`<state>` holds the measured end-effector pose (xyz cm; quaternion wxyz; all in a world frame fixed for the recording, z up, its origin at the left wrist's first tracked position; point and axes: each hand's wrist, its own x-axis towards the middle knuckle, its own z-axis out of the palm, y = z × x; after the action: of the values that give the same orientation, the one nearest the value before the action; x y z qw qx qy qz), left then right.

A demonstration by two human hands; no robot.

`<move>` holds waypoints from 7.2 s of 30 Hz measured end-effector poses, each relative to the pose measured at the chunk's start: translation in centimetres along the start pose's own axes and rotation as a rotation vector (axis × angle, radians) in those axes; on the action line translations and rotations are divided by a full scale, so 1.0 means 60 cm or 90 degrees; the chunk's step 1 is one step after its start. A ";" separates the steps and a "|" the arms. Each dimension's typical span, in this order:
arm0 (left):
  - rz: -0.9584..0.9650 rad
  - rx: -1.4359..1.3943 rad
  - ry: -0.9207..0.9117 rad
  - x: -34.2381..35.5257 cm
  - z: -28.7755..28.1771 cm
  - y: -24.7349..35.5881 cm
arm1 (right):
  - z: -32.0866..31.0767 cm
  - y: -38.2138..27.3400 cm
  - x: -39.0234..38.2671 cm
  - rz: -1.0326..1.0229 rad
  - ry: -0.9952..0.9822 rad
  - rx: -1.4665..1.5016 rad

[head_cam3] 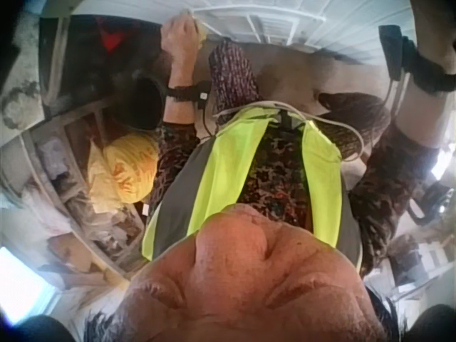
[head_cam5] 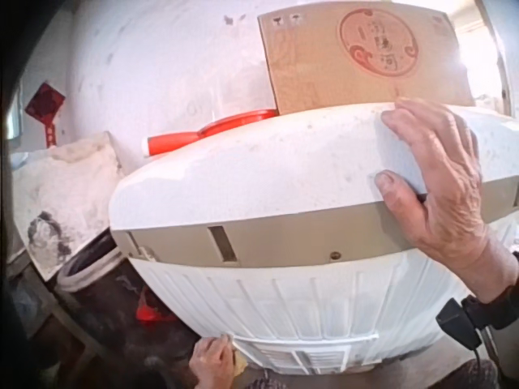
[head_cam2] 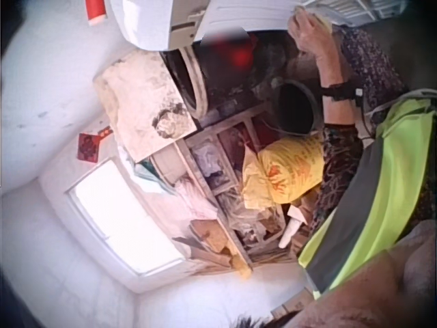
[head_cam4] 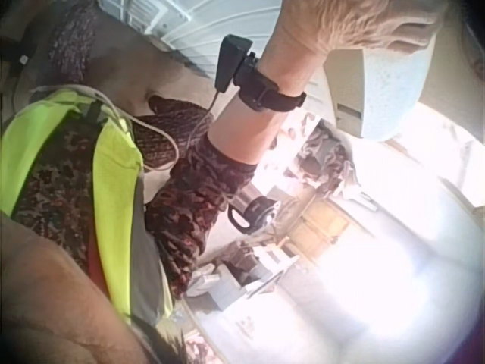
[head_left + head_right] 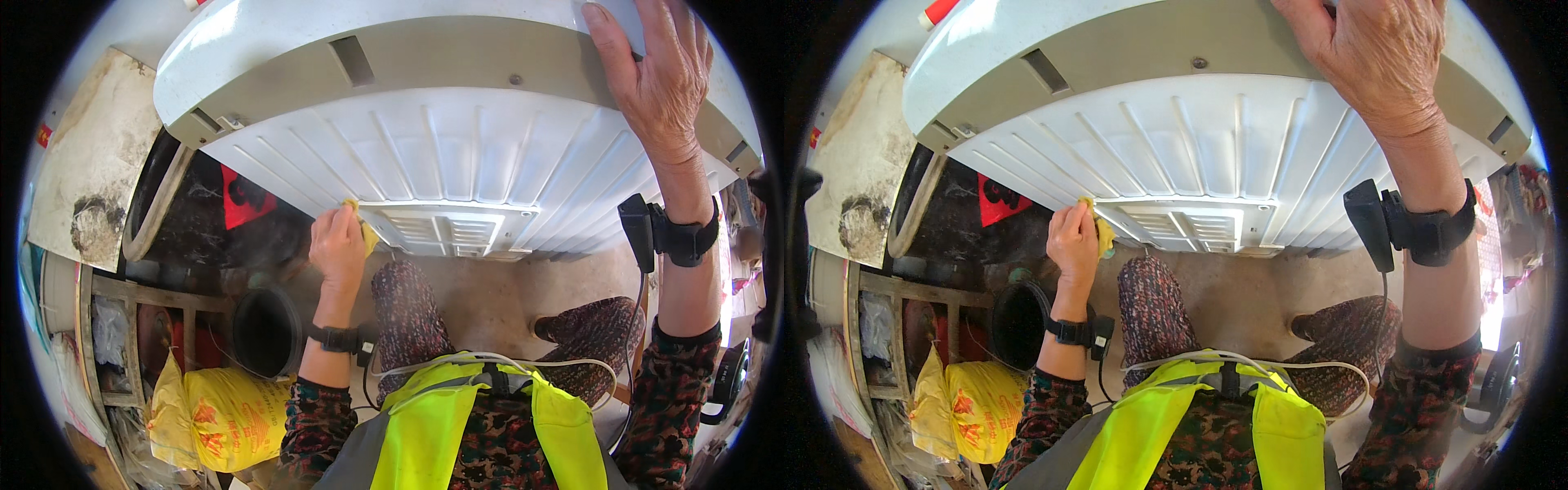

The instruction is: The person wipes the exterior of a white appliance with a yellow cloth, then rinses the cloth in a metal basin of water and wrings it out. The person handles the cloth and basin directly without additional tools.

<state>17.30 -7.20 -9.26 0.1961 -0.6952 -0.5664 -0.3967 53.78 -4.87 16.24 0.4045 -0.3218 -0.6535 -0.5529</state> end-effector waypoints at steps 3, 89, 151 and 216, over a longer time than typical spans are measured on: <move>-0.014 0.052 -0.019 0.005 0.012 0.015 | 0.000 0.001 -0.001 -0.012 0.000 -0.023; 0.095 -0.154 -0.262 0.019 0.054 0.326 | 0.026 -0.008 -0.004 0.103 0.172 0.092; -0.764 -1.275 -0.641 -0.179 -0.008 -0.029 | -0.005 -0.438 -0.301 1.357 -0.506 0.807; -0.727 -1.285 -0.734 -0.132 -0.027 -0.011 | -0.038 -0.367 -0.510 1.734 -0.473 0.749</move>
<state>15.80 -13.18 -14.51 -0.8788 -0.2663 -0.2360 -0.3181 49.29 -10.30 -20.89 0.4736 -0.5738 -0.0513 0.6662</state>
